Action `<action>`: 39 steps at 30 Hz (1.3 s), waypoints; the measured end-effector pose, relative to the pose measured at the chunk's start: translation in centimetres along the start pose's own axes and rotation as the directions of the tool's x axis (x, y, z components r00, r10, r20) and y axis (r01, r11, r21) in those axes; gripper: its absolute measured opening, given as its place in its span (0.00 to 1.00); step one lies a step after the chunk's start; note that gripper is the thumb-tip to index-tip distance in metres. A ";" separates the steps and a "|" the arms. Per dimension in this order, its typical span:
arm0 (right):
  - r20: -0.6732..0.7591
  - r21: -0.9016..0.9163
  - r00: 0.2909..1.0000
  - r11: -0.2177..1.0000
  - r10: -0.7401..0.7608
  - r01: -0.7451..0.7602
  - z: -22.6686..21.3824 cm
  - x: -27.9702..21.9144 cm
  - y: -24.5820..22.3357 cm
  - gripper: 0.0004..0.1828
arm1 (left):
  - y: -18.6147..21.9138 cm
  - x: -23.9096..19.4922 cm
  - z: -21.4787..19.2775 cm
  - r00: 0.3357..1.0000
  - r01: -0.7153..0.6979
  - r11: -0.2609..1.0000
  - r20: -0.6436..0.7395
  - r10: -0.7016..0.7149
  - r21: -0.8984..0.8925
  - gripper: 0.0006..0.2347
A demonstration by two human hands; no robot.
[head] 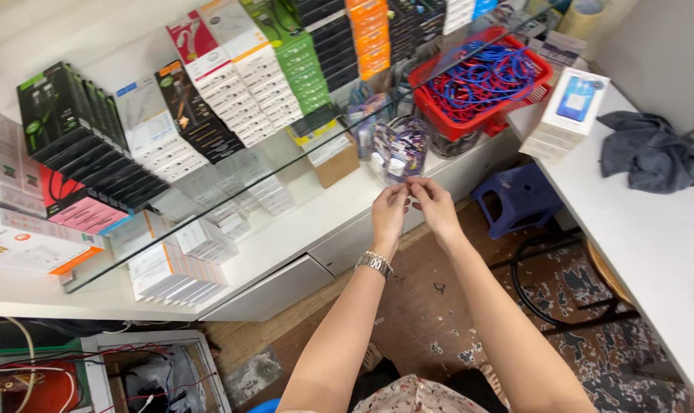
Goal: The person wipes the surfaces of several small electronics boxes with a dark cloth, then places them on a glass shelf. The person handles Samsung earphone boxes and Vivo phone boxes, wiping each one individually before stacking them.
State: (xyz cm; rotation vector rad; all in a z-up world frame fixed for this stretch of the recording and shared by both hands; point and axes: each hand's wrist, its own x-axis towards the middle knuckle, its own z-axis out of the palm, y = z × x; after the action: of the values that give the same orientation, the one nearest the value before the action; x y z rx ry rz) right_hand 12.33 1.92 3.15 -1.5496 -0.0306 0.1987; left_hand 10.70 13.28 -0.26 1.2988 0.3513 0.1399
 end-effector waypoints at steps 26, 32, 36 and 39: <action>-0.499 0.077 0.864 0.997 0.063 -0.028 -48.6 -16.0 1.1 0.17 | -13.1 -18.3 45.6 0.845 0.187 0.965 0.471 -0.253 0.182 0.12; -0.749 0.115 0.617 0.964 0.242 -0.239 -56.6 -19.7 5.1 0.29 | -19.5 -19.6 51.6 0.742 0.211 0.898 0.535 -0.405 0.387 0.23; -0.821 0.098 0.518 0.953 0.241 -0.287 -61.2 -21.8 7.7 0.36 | -24.7 -19.5 54.3 0.667 0.158 0.806 0.540 -0.513 0.570 0.28; -0.831 0.136 0.459 0.916 0.313 -0.379 -63.4 -22.4 10.0 0.38 | -29.1 -18.9 55.2 0.634 0.135 0.770 0.543 -0.551 0.623 0.28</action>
State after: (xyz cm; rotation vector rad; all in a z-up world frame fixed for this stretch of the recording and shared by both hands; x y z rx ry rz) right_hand -1.63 -63.99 -5.96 -1.5626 1.0951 -0.2688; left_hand 8.52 -50.75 -12.40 1.6912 -0.0423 -0.8683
